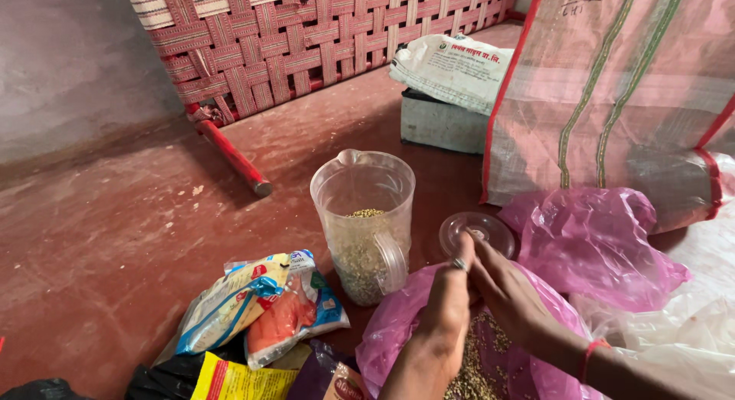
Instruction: The person scoops green split peas from a pink plastic bag and transfers them into a clear plastic pitcher. They repeat this process several times, then pour the remaining peas from the bag into the pitcher and secure the lid.
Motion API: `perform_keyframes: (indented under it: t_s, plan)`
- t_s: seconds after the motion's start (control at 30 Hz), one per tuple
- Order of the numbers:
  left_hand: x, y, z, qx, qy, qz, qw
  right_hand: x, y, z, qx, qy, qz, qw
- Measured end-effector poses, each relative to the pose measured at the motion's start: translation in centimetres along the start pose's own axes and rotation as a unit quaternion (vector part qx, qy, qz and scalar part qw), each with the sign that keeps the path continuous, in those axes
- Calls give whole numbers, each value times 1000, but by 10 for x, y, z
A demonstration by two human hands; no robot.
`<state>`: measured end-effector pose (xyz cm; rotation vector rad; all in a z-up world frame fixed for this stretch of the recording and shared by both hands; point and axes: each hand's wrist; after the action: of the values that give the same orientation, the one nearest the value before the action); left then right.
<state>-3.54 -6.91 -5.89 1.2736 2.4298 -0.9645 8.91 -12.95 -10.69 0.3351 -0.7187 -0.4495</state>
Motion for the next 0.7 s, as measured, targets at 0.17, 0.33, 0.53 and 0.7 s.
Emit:
perform_keyframes:
  t_s: [0.17,0.33,0.53,0.7]
  plan:
    - [41,12,24,73,205,-139,966,-30,-40,-53,6,-143,48,989]
    - [87,28,60,-3,461,-231,856,-65,-78,-71,199,-219,113,948]
    - [112,37,86,-100,660,-230,708,-71,-88,-81,386,-285,329,813]
    - [116,31,88,-109,664,-217,707,-56,-84,-91,319,-279,353,834]
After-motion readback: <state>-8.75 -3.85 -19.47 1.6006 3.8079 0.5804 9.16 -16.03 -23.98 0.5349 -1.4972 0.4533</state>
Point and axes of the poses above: each hand's wrist, its own y-axis towards the middle knuckle, its own x-axis out of the back of the hand, z = x × y, and after that the axes turned 13 degrees about x, right-handed
